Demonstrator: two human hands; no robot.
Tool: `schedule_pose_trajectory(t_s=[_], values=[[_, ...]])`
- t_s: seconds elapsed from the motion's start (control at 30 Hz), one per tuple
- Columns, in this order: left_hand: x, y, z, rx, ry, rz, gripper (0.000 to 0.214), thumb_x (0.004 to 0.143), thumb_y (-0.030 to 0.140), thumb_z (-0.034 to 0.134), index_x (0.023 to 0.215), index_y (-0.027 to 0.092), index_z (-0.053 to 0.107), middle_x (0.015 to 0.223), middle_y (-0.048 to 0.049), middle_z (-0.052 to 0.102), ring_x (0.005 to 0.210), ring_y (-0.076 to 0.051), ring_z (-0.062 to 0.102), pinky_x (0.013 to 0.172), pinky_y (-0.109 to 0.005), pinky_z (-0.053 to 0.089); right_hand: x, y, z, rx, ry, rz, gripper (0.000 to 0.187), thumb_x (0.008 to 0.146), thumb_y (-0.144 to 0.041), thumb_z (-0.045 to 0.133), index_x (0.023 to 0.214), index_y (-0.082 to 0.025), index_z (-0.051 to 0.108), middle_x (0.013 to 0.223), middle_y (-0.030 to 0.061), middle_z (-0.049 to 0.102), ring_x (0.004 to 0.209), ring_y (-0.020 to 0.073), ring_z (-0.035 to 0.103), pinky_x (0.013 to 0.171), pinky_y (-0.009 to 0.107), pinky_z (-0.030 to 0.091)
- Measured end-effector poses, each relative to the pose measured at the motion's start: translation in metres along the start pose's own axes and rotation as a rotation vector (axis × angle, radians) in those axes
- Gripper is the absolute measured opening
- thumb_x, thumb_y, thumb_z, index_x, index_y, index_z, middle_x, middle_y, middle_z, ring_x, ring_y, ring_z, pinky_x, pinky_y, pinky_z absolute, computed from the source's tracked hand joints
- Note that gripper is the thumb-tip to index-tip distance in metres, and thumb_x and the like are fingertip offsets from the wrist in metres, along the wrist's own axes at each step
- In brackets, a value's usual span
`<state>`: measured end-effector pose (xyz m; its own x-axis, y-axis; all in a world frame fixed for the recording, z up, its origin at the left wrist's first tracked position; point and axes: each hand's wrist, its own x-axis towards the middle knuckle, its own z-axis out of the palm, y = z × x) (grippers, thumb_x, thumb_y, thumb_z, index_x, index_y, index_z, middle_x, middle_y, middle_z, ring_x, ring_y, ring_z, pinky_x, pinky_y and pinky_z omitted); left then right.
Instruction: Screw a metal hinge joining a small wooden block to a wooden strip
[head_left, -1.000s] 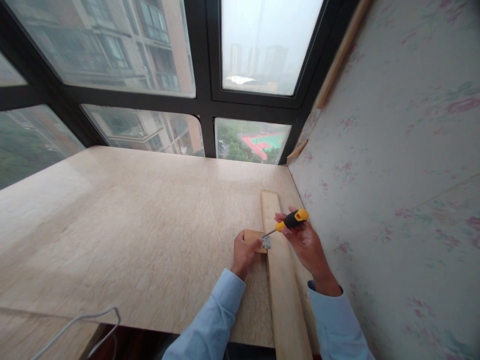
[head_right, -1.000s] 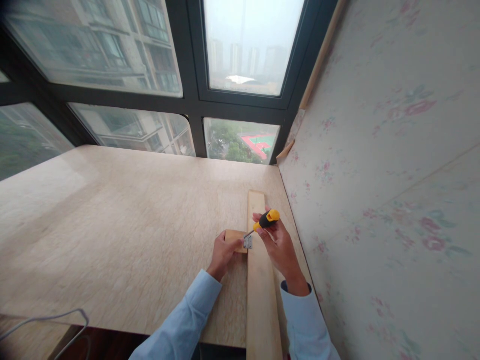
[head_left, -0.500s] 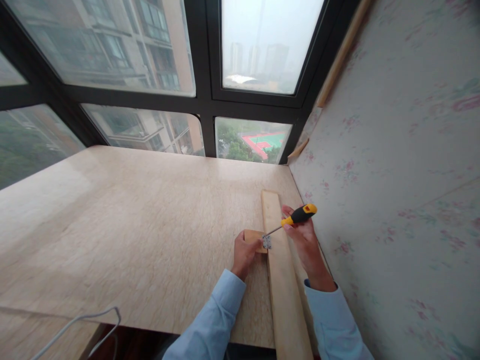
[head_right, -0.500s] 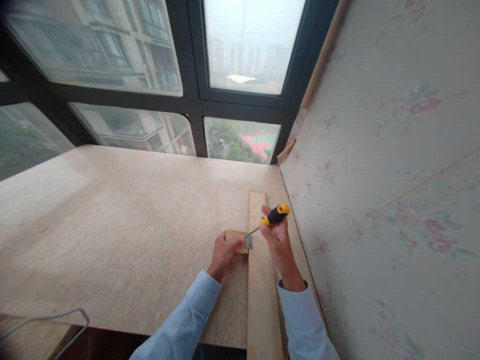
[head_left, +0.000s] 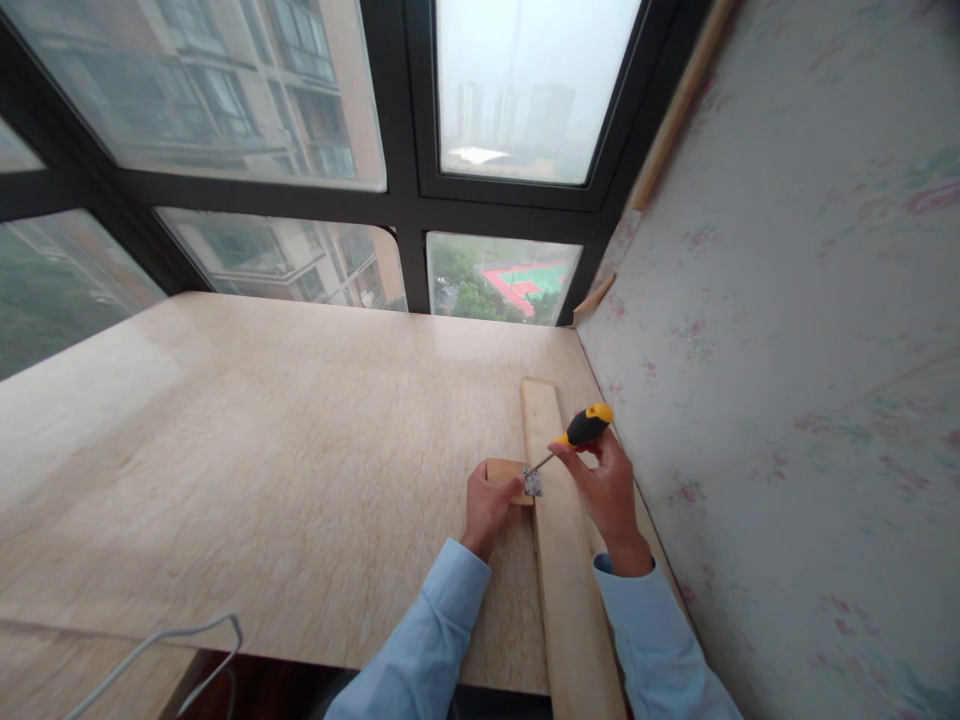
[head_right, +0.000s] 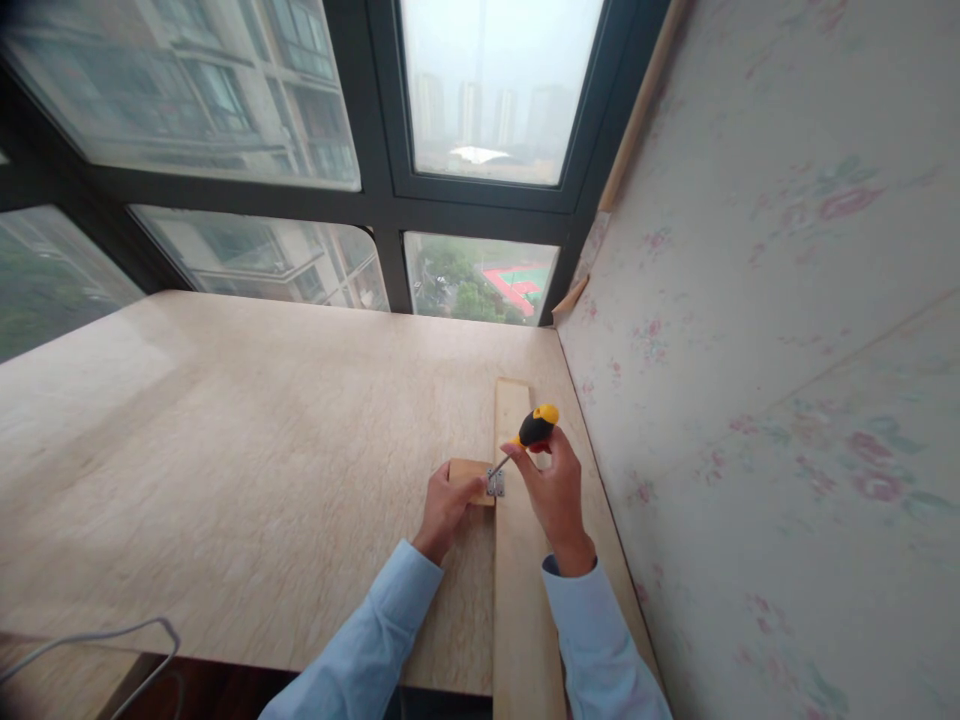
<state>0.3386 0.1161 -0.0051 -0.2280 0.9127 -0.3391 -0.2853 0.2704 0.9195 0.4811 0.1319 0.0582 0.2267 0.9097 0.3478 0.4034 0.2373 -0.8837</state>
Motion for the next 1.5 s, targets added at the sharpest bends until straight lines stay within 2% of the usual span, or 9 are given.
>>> schedule_pose_trajectory(t_s=[0.07, 0.13, 0.27, 0.37, 0.67, 0.9, 1.27, 1.43, 1.5], values=[[0.000, 0.000, 0.000, -0.005, -0.007, 0.002, 0.026, 0.059, 0.016, 0.073, 0.082, 0.012, 0.062, 0.076, -0.0055, 0.069, 0.062, -0.016, 0.064, 0.052, -0.023, 0.050, 0.000, 0.003, 0.002, -0.055, 0.027, -0.023, 0.044, 0.071, -0.051, 0.075, 0.099, -0.020, 0.063, 0.096, 0.0086, 0.067, 0.085, 0.0253, 0.063, 0.082, 0.045, 0.052], [0.000, -0.001, 0.000, 0.001, -0.012, 0.014, 0.026, 0.059, 0.016, 0.073, 0.082, 0.012, 0.062, 0.076, -0.0054, 0.069, 0.063, -0.016, 0.064, 0.053, -0.023, 0.050, 0.000, 0.004, 0.005, -0.006, 0.013, -0.014, 0.045, 0.074, -0.051, 0.073, 0.105, -0.020, 0.061, 0.099, 0.0090, 0.067, 0.089, 0.0253, 0.063, 0.085, 0.045, 0.051], [0.001, -0.001, 0.000, 0.009, -0.013, 0.015, 0.026, 0.059, 0.017, 0.074, 0.082, 0.011, 0.062, 0.077, -0.0059, 0.070, 0.064, -0.016, 0.064, 0.053, -0.023, 0.050, -0.003, 0.001, 0.006, 0.285, -0.088, 0.036, 0.049, 0.079, -0.045, 0.069, 0.120, -0.025, 0.051, 0.111, 0.0090, 0.065, 0.106, 0.0248, 0.063, 0.093, 0.045, 0.050], [0.001, -0.001, 0.000, 0.014, -0.012, 0.009, 0.027, 0.059, 0.018, 0.074, 0.083, 0.011, 0.063, 0.078, -0.0069, 0.070, 0.066, -0.017, 0.065, 0.055, -0.024, 0.051, -0.005, -0.003, 0.002, 0.437, -0.159, 0.090, 0.054, 0.079, -0.042, 0.070, 0.125, -0.027, 0.046, 0.115, 0.0085, 0.066, 0.108, 0.0244, 0.064, 0.097, 0.047, 0.048], [0.001, -0.001, 0.000, 0.007, -0.009, 0.016, 0.027, 0.059, 0.016, 0.074, 0.082, 0.011, 0.062, 0.076, -0.0057, 0.069, 0.064, -0.016, 0.064, 0.053, -0.023, 0.051, -0.007, -0.009, -0.005, 0.518, -0.070, 0.122, 0.049, 0.079, -0.035, 0.073, 0.121, -0.026, 0.049, 0.109, 0.0069, 0.071, 0.104, 0.0236, 0.065, 0.103, 0.052, 0.043], [0.001, 0.000, 0.000, 0.001, -0.004, 0.014, 0.026, 0.059, 0.016, 0.075, 0.081, 0.012, 0.062, 0.075, -0.0053, 0.069, 0.062, -0.016, 0.064, 0.052, -0.022, 0.050, -0.007, -0.007, -0.003, 0.489, -0.112, 0.123, 0.052, 0.078, -0.039, 0.073, 0.122, -0.026, 0.049, 0.109, 0.0073, 0.071, 0.105, 0.0245, 0.065, 0.102, 0.051, 0.044], [0.002, -0.002, -0.001, 0.010, -0.011, 0.012, 0.027, 0.059, 0.017, 0.074, 0.083, 0.011, 0.062, 0.077, -0.0063, 0.069, 0.064, -0.016, 0.064, 0.053, -0.023, 0.051, -0.008, -0.004, 0.000, 0.401, -0.092, 0.063, 0.051, 0.080, -0.041, 0.071, 0.122, -0.025, 0.047, 0.100, 0.0054, 0.071, 0.099, 0.0225, 0.067, 0.096, 0.046, 0.049], [0.000, 0.000, -0.001, -0.010, -0.017, 0.006, 0.028, 0.060, 0.017, 0.074, 0.084, 0.011, 0.062, 0.078, -0.0067, 0.070, 0.064, -0.016, 0.065, 0.054, -0.023, 0.051, -0.008, -0.001, 0.006, 0.169, -0.013, 0.044, 0.054, 0.073, -0.044, 0.077, 0.117, -0.022, 0.054, 0.096, 0.0068, 0.072, 0.090, 0.0252, 0.069, 0.088, 0.046, 0.053], [0.000, 0.001, 0.000, -0.007, -0.014, 0.003, 0.027, 0.059, 0.017, 0.074, 0.083, 0.011, 0.062, 0.077, -0.0063, 0.069, 0.063, -0.016, 0.064, 0.053, -0.022, 0.050, -0.008, -0.001, 0.007, 0.140, -0.024, 0.036, 0.053, 0.076, -0.046, 0.073, 0.119, -0.022, 0.053, 0.100, 0.0085, 0.072, 0.093, 0.0257, 0.069, 0.090, 0.047, 0.052]])
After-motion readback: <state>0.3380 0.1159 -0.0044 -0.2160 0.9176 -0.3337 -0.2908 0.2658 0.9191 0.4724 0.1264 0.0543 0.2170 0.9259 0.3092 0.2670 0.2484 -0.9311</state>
